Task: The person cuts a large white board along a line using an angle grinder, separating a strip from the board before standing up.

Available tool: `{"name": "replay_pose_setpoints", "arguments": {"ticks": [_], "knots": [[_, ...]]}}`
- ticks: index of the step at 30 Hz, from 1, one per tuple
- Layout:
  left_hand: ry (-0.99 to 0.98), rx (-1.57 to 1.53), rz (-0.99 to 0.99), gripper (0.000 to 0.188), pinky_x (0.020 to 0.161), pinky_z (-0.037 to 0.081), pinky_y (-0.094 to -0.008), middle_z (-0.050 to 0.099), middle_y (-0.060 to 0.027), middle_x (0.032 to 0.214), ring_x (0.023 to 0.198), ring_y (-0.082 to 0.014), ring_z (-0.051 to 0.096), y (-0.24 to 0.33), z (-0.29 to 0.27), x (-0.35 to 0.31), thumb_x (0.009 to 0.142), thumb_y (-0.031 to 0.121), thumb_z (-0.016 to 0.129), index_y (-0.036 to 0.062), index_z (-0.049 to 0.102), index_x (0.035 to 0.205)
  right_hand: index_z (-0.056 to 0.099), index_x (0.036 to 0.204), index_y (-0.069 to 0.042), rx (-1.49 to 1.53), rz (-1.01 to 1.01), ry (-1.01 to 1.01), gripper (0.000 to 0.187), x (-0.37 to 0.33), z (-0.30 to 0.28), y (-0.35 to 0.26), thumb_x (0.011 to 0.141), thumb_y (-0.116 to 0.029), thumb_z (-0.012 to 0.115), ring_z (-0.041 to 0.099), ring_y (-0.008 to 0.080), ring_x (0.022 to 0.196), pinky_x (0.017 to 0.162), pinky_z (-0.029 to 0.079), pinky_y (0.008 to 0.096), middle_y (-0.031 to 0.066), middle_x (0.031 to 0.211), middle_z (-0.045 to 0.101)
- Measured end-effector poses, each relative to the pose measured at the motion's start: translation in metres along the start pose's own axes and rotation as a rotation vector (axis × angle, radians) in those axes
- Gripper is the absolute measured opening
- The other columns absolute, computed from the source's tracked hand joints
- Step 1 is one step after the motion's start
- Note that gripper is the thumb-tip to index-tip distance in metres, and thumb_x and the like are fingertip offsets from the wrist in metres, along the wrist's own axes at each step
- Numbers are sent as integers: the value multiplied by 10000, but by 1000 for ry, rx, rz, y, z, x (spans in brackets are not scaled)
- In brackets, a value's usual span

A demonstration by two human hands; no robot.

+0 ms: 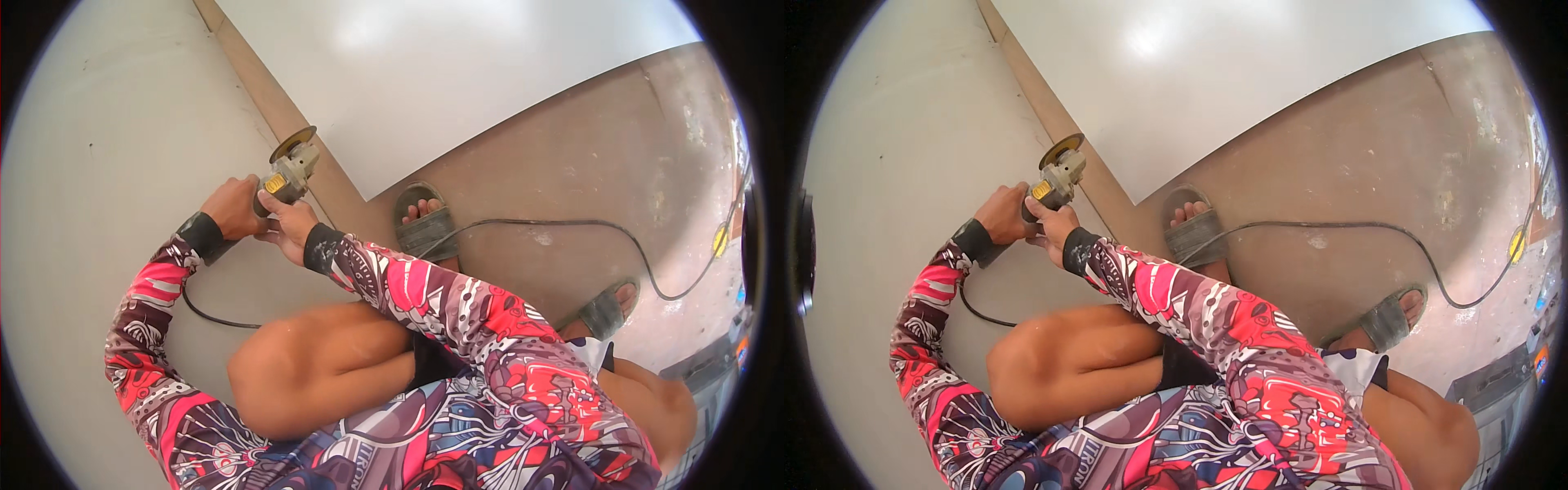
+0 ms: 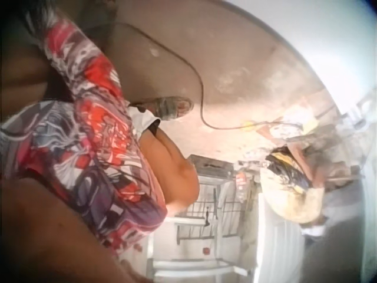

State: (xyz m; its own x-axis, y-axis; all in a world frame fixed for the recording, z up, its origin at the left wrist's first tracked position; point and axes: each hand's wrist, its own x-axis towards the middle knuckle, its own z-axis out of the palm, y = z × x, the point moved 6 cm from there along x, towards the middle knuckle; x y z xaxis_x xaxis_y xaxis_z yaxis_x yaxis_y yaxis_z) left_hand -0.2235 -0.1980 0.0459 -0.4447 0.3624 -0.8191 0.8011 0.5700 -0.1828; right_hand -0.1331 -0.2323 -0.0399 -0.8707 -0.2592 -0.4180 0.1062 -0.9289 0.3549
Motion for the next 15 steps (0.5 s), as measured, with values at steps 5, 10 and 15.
{"name": "replay_pose_setpoints", "arguments": {"ticks": [5,10,15], "knots": [[-1,29,36,502,708,527,-496,636,-299,796,795,-472,644,1,4,-3,659,296,785,-65,531,898,469,1272,-105,-4,0,-33,439,-2,-5,5,935,-288,683,622,250,980,868,522,485,73,1130,619],[17,57,53,533,708,527,-491,637,-292,786,798,-472,643,13,1,-1,656,323,810,-66,525,882,430,1302,-94,-14,-10,-22,502,-11,-6,0,934,-326,679,606,310,1024,875,478,639,116,1259,550],[2,32,99,655,712,530,-489,641,-289,788,789,-470,646,18,4,-1,628,431,863,-67,520,882,371,1368,-65,-89,48,-5,628,-20,-8,0,928,-393,676,558,365,1128,872,448,681,123,1408,419]]}}
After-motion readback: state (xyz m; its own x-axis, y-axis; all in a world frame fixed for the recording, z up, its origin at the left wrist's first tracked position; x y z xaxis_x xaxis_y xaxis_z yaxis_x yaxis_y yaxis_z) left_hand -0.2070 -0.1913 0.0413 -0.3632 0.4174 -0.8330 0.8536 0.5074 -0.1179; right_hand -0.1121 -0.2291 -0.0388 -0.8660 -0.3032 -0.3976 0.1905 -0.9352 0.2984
